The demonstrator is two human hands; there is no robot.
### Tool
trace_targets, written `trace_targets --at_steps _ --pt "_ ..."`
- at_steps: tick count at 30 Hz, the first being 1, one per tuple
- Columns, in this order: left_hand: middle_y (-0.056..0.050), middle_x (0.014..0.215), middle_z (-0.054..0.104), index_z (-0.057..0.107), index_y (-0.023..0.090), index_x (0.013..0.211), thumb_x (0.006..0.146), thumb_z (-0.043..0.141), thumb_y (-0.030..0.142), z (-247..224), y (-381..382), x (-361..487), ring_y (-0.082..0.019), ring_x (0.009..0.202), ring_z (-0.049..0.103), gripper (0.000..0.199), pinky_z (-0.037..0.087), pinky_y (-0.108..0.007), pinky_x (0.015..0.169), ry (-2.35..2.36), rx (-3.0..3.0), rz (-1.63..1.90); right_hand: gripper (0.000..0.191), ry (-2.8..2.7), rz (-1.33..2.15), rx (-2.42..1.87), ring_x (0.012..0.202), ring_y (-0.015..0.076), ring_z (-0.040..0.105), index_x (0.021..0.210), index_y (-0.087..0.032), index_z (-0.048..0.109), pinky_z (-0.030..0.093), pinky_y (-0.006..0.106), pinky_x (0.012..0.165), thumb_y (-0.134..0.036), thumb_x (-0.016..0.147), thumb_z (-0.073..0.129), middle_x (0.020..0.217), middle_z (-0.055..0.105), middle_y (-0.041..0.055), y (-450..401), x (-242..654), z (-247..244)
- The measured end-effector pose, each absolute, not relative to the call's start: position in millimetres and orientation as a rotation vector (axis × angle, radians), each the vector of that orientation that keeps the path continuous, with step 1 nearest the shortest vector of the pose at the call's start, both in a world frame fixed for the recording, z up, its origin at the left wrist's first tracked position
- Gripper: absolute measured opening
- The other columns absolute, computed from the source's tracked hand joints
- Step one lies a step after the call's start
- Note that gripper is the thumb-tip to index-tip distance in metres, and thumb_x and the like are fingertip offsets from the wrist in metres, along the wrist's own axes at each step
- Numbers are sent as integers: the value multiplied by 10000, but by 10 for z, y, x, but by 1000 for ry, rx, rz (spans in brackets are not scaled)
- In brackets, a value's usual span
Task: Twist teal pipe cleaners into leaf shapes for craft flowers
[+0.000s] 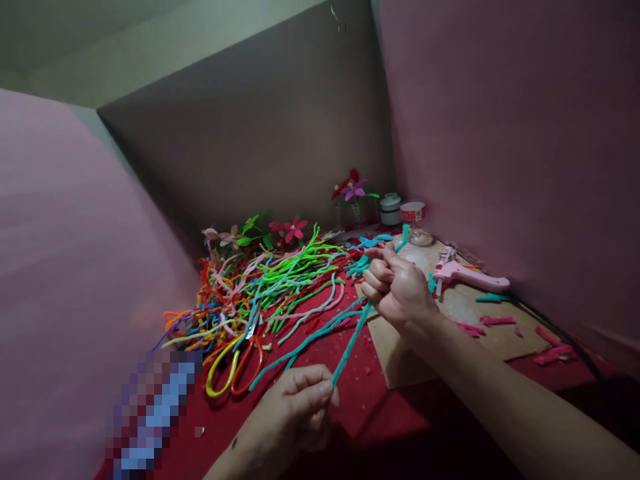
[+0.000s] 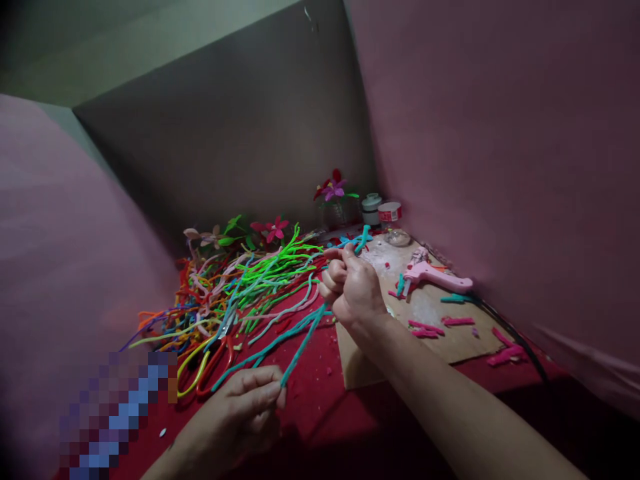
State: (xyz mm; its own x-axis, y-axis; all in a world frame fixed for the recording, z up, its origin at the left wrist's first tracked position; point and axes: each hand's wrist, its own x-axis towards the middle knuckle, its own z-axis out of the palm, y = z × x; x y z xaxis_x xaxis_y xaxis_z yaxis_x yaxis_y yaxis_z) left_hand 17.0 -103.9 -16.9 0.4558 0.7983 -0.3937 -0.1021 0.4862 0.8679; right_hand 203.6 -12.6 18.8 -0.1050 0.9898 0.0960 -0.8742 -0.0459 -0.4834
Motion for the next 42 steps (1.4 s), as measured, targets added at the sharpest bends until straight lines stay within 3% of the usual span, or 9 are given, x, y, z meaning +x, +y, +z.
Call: trace_targets --at_steps 12,25,30,36,42 --pt "83 406 256 504 156 609 719 592 382 -272 -1290 70 -36 351 177 266 133 -204 385 1016 901 631 291 -376 1544 -320 337 55 64 752 -124 522 113 183 325 -278 902 326 370 164 -106 23 2256 143" --pt "80 464 230 473 174 690 806 434 429 -192 -1462 161 -68 427 191 283 145 -216 420 1199 1293 440 292 -315 1461 -344 297 51 116 763 -127 517 141 181 318 -229 916 290 351 172 -106 106 2280 98" --pt "40 539 382 500 176 638 808 440 347 -42 -1471 -98 -85 518 332 248 265 -193 495 1498 1871 476 232 -455 1484 -456 303 53 97 800 -131 532 116 188 320 -217 894 338 347 183 -105 62 2226 87" --pt "26 565 466 508 186 683 822 359 217 -74 -1132 -479 -94 520 396 206 290 -192 515 1729 2231 438 257 -451 1588 -552 307 54 103 761 -130 531 129 185 316 -191 893 319 347 174 -100 73 2131 55" --pt "11 599 525 518 188 685 783 400 170 -189 -804 -602 -104 552 446 155 294 -197 536 1890 2356 220 195 -419 1577 -740 321 52 130 728 -145 545 177 177 321 -137 842 387 359 199 -95 132 2140 -137"
